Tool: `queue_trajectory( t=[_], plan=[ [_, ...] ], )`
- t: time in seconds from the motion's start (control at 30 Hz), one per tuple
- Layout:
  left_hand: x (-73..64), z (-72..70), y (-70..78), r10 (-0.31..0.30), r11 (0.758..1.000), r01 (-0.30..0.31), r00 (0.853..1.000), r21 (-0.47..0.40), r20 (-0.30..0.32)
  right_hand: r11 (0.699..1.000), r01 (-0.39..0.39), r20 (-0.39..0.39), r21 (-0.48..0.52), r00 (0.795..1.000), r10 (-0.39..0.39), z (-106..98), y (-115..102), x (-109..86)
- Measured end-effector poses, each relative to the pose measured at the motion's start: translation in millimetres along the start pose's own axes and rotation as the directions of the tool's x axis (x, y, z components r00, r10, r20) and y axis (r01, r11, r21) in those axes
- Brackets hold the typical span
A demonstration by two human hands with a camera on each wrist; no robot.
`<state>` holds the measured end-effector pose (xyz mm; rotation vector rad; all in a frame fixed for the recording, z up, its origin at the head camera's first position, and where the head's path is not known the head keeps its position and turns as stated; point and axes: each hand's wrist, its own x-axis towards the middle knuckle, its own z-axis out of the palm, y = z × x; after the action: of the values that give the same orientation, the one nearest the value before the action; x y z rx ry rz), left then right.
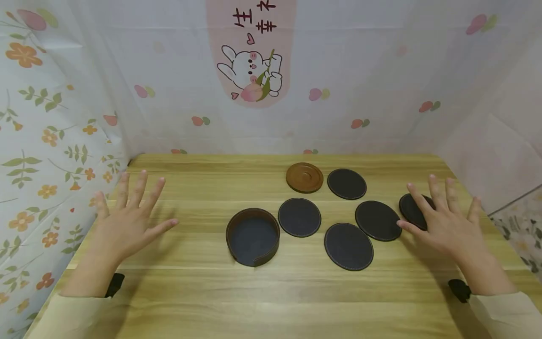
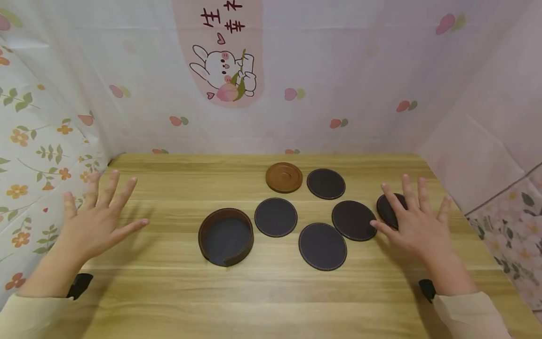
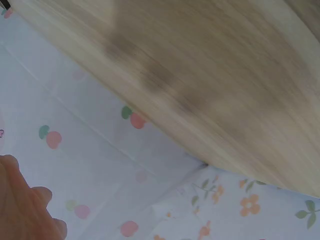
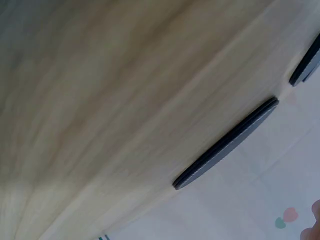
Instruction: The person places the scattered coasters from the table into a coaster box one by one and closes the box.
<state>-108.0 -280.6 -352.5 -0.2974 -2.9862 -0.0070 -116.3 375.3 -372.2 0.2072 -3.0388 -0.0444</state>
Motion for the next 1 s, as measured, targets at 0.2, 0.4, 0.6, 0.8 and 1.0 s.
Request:
queue_trajectory(
  t=[0.2, 0.4, 0.6, 0.8, 1.0],
  plan=[
    [0.9, -0.3, 9.7, 0.033, 0.999, -0.033, 0.999, -0.037, -0.009, 1.000, 0.020, 0.023, 0.005, 1.000, -0.020, -3.1, -8.2, 1.1],
    [0.4, 3.9, 19.3, 0.071, 0.994, -0.069, 0.997, -0.085, 0.018, 0.999, 0.045, 0.021, 0.018, 0.999, -0.045, -3.8, -17.7, -1.6],
    [3.5, 9.2, 29.8, 0.124, 0.986, -0.120, 0.992, -0.120, 0.033, 0.996, 0.076, 0.023, 0.036, 0.997, -0.077, -3.3, -29.7, -4.2],
    [6.5, 12.8, 40.2, 0.206, 0.964, -0.194, 0.978, -0.181, 0.046, 0.990, 0.130, 0.014, 0.053, 0.991, -0.131, -3.2, -41.6, -5.0],
    [9.4, 15.1, 52.5, 0.273, 0.940, -0.252, 0.960, -0.228, 0.067, 0.977, 0.200, -0.002, 0.076, 0.980, -0.201, -0.9, -54.7, -5.4]
  ],
)
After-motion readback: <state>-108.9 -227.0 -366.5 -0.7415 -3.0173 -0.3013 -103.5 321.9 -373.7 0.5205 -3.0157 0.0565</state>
